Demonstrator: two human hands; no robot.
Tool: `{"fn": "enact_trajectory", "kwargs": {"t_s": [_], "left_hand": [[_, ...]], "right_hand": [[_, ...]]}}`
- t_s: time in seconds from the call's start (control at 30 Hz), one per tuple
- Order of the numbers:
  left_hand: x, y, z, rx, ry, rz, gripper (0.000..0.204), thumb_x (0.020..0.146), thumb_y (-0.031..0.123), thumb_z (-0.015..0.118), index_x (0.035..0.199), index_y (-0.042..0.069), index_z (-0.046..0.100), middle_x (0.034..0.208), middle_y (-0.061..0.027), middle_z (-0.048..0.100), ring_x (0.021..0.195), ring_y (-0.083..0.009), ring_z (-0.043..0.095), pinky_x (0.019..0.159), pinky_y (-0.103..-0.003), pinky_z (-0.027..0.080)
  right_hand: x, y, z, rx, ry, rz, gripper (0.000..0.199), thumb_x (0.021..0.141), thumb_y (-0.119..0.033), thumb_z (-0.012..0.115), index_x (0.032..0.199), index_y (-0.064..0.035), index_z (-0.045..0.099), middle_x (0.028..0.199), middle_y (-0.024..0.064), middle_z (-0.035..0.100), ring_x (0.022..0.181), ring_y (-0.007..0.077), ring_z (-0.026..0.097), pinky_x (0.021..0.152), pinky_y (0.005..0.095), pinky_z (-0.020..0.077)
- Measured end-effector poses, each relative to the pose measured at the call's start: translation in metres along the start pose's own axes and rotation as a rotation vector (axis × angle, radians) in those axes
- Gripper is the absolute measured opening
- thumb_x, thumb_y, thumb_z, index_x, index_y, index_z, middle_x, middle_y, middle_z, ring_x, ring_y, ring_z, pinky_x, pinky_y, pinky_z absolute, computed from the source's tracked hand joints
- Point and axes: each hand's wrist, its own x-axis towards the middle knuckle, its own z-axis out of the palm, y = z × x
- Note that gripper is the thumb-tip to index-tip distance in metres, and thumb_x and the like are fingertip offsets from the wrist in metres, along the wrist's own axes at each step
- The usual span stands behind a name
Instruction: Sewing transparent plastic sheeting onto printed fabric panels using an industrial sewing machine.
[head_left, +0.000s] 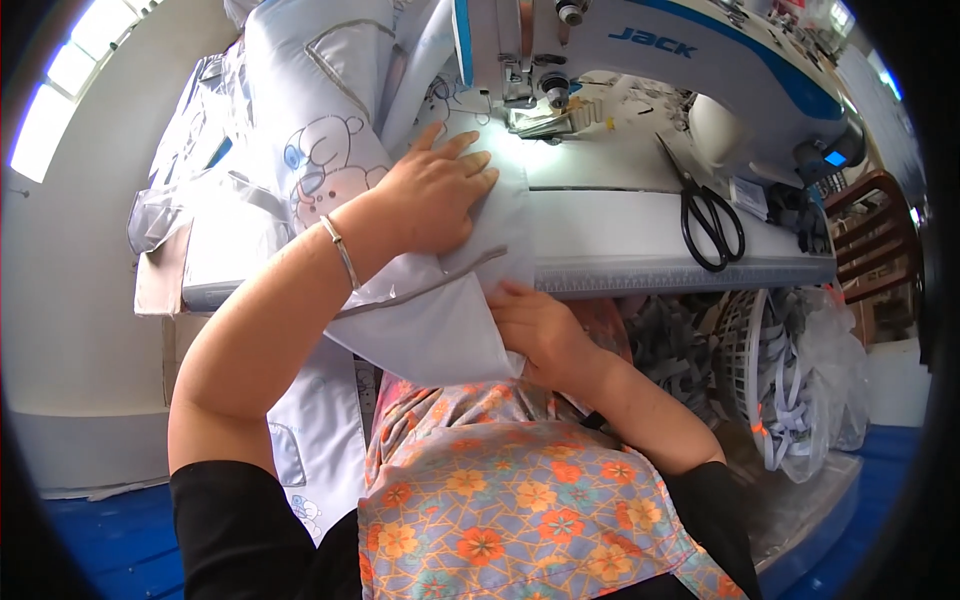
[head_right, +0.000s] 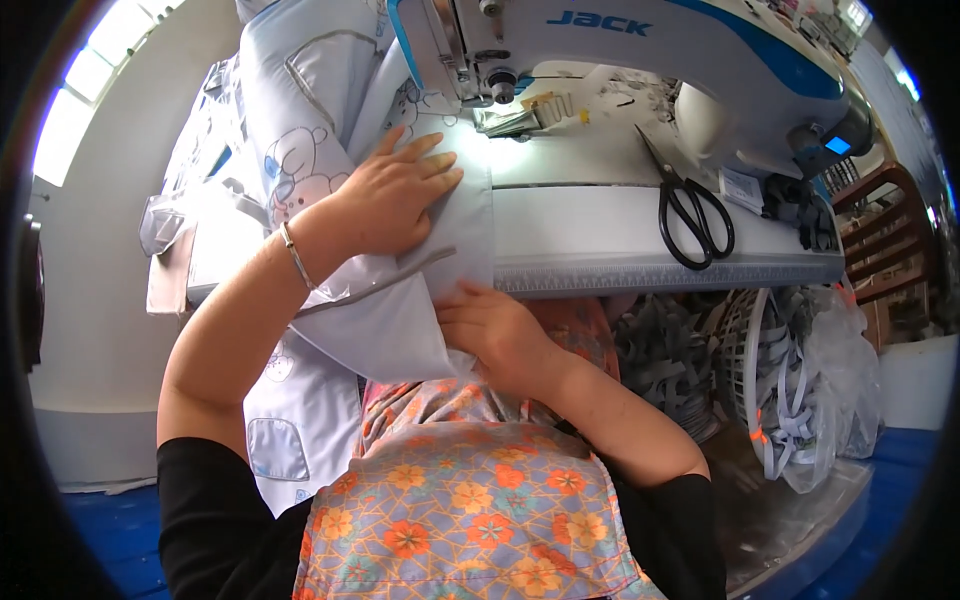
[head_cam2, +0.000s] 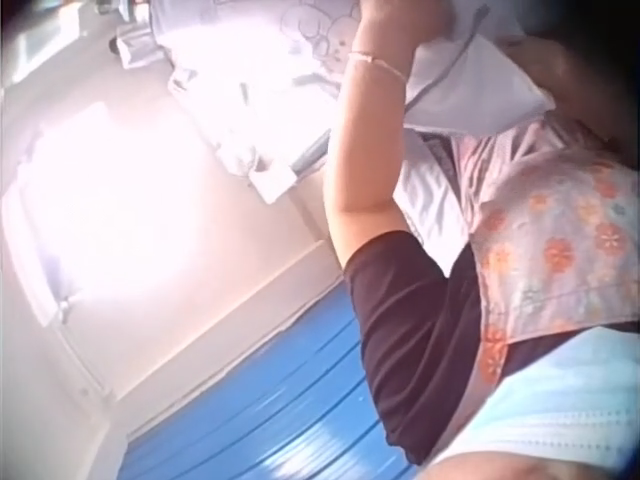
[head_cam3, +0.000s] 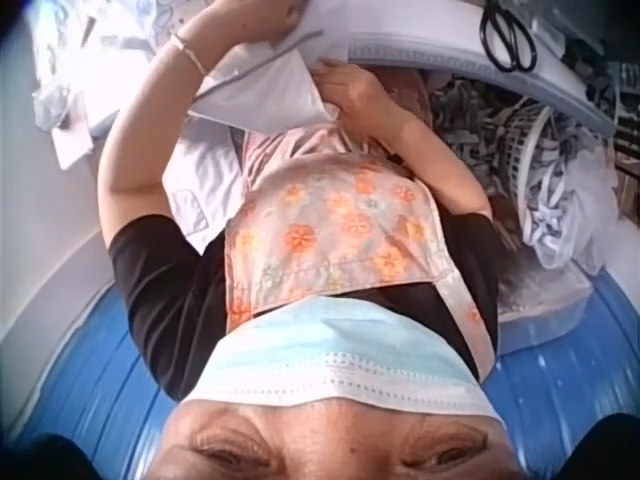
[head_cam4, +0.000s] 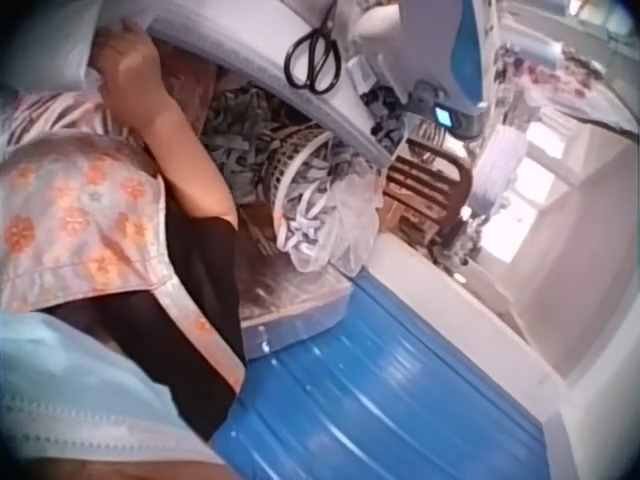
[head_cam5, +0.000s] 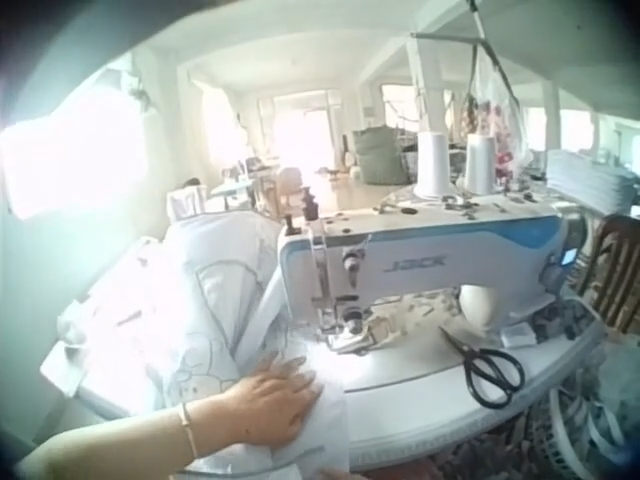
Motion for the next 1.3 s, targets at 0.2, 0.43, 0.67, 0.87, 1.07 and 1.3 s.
{"fn": "enact_trajectory", "kwargs": {"t_s": [0.2,0.43,0.67,0.87,1.07,1.3], "left_hand": [[0.007,-0.002,-0.006,-0.087,-0.039,0.051,0.049,0.092,0.023,0.057,0.140,0.015,0.059,0.149,-0.0115,0.052,0.148,-0.0308,0.034,0.124,-0.057,0.012],[0.009,-0.031,-0.034,-0.168,-0.092,0.127,0.027,0.097,0.022,0.056,0.115,0.006,0.069,0.121,-0.0131,0.068,0.118,-0.0303,0.059,0.107,-0.047,0.040],[-0.080,-0.056,-0.073,-0.639,0.282,-0.102,0.019,0.093,0.018,0.066,0.094,-0.001,0.068,0.093,-0.0148,0.070,0.087,-0.0299,0.067,0.082,-0.038,0.051],[-0.113,-0.052,-0.068,-0.424,0.335,-0.191,0.004,0.085,0.001,0.067,0.085,0.000,0.063,0.077,-0.0130,0.060,0.072,-0.0316,0.059,0.072,-0.039,0.048],[-0.107,0.044,-0.106,-0.342,-0.021,0.273,0.012,0.073,0.007,0.070,0.084,0.011,0.066,0.068,-0.0027,0.049,0.056,-0.0202,0.055,0.051,-0.034,0.046],[-0.094,0.083,-0.064,-0.541,-0.120,0.181,0.012,0.079,0.010,0.068,0.087,0.005,0.061,0.075,-0.0085,0.054,0.066,-0.0266,0.060,0.060,-0.037,0.050]], "right_hand": [[0.022,0.015,-0.017,-0.052,0.025,0.003,0.035,0.071,-0.001,0.070,0.106,-0.0022,0.071,0.115,0.0129,0.071,0.118,0.0331,0.063,0.108,0.0522,0.0443],[0.038,0.032,-0.032,-0.045,0.027,0.073,0.035,0.074,0.001,0.066,0.108,-0.0044,0.072,0.118,0.0142,0.070,0.119,0.0352,0.062,0.108,0.0479,0.0449],[0.059,0.061,-0.042,-0.052,0.052,0.098,0.034,0.077,0.002,0.065,0.110,-0.0031,0.071,0.121,0.0171,0.069,0.120,0.0361,0.061,0.108,0.0437,0.0458],[0.068,0.068,-0.044,0.025,0.006,0.096,0.033,0.083,-0.003,0.065,0.115,-0.0052,0.071,0.121,0.0172,0.069,0.123,0.0363,0.060,0.110,0.0459,0.0436],[0.039,0.037,-0.041,0.115,-0.103,0.141,0.037,0.077,-0.007,0.069,0.114,-0.0067,0.072,0.124,0.0140,0.069,0.127,0.0353,0.058,0.115,0.0515,0.0365],[0.026,0.021,-0.024,-0.078,-0.038,0.034,0.026,0.082,-0.007,0.066,0.106,-0.0059,0.073,0.127,0.0126,0.067,0.124,0.0332,0.059,0.108,0.0480,0.0436]]}}
